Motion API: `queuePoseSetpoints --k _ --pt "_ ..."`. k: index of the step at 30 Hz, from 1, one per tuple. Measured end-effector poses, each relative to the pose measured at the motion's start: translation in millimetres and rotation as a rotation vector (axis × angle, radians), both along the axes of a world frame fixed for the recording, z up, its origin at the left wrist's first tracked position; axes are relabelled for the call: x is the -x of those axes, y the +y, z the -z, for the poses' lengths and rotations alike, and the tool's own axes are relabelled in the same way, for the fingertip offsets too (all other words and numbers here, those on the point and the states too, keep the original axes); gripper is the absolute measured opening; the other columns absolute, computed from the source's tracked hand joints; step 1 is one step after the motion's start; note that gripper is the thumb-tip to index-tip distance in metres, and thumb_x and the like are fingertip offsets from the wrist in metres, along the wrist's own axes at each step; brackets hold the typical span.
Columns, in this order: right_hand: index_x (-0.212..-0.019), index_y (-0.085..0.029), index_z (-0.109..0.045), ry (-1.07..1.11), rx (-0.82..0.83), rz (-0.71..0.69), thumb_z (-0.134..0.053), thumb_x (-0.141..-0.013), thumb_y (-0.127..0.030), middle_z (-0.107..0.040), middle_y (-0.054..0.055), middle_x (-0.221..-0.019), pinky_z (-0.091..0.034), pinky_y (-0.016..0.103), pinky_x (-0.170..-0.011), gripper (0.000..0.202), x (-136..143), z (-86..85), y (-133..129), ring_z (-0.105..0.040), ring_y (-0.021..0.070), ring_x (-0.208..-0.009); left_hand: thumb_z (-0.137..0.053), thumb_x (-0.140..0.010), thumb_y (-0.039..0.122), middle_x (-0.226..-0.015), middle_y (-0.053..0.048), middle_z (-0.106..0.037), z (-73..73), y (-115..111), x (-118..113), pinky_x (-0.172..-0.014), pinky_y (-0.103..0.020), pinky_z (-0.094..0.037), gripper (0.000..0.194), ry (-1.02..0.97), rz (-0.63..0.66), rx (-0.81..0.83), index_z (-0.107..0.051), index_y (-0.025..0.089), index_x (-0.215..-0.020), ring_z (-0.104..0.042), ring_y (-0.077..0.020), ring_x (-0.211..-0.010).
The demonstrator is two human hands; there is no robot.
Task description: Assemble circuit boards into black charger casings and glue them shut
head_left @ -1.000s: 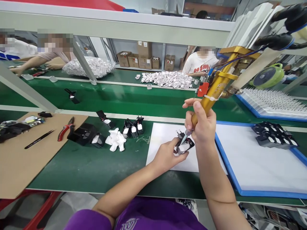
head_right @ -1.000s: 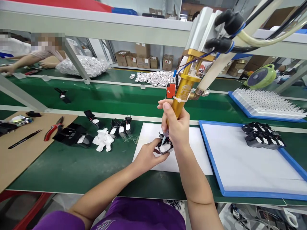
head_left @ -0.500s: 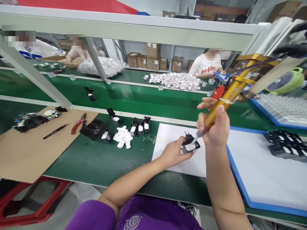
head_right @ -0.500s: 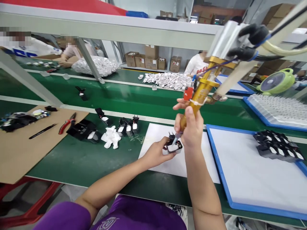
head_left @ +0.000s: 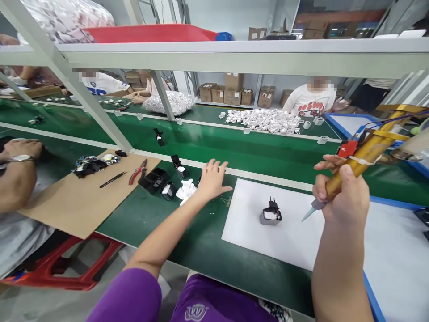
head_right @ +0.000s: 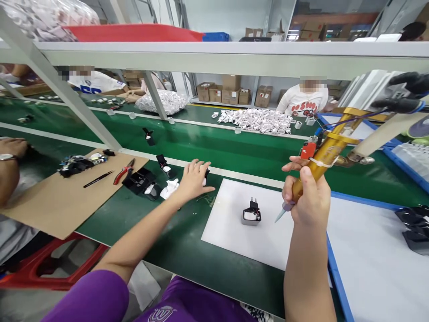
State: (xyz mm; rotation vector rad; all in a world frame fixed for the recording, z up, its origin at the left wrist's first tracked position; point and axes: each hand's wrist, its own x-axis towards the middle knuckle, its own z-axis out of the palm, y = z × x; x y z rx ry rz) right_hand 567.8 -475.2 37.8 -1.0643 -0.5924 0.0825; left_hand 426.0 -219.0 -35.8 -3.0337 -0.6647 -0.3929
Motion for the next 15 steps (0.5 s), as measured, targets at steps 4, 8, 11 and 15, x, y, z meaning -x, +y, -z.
queuePoseSetpoints --k 4,8,11,15 --pt "-0.097 -0.022 -0.068 0.000 -0.002 0.002 -0.062 -0.087 -0.040 -0.061 0.003 -0.087 -0.025 0.021 -0.027 0.022 0 0.0 0 -0.040 0.0050 -0.035 -0.086 -0.059 0.041 -0.117 -0.021 -0.067 -12.3 38 -9 -0.109 -0.057 -0.022 0.109 0.252 0.019 0.058 -0.028 0.013 -0.147 -0.043 -0.0434 -0.132" --pt "-0.097 -0.023 -0.067 -0.017 0.007 -0.001 -0.061 -0.087 -0.040 -0.060 0.002 -0.087 -0.024 0.020 -0.026 0.021 -1 0.5 0 -0.039 0.0048 -0.035 -0.084 -0.059 0.033 -0.103 -0.017 -0.072 -14.2 38 -20 -0.108 -0.055 -0.024 0.099 0.295 0.066 0.075 -0.035 0.013 -0.143 -0.059 -0.0374 -0.112" --pt "-0.096 -0.023 -0.067 -0.008 0.006 -0.005 -0.062 -0.087 -0.040 -0.060 0.002 -0.086 -0.024 0.020 -0.027 0.020 -2 0.7 0 -0.039 0.0049 -0.035 -0.077 -0.066 0.032 -0.106 -0.017 -0.070 -17.6 24 -18 -0.109 -0.052 -0.021 0.084 0.277 0.103 0.061 -0.038 0.013 -0.138 -0.060 -0.0350 -0.110" --pt "-0.094 -0.024 -0.068 0.011 0.008 -0.004 -0.063 -0.086 -0.041 -0.060 0.002 -0.086 -0.022 0.021 -0.027 0.019 -3 -0.7 0 -0.039 0.0047 -0.034 -0.073 -0.069 0.036 -0.116 -0.016 -0.066 -23.7 -4 -3 -0.107 -0.045 -0.028 0.083 0.200 0.294 0.179 -0.035 0.015 -0.140 -0.055 -0.0348 -0.119"
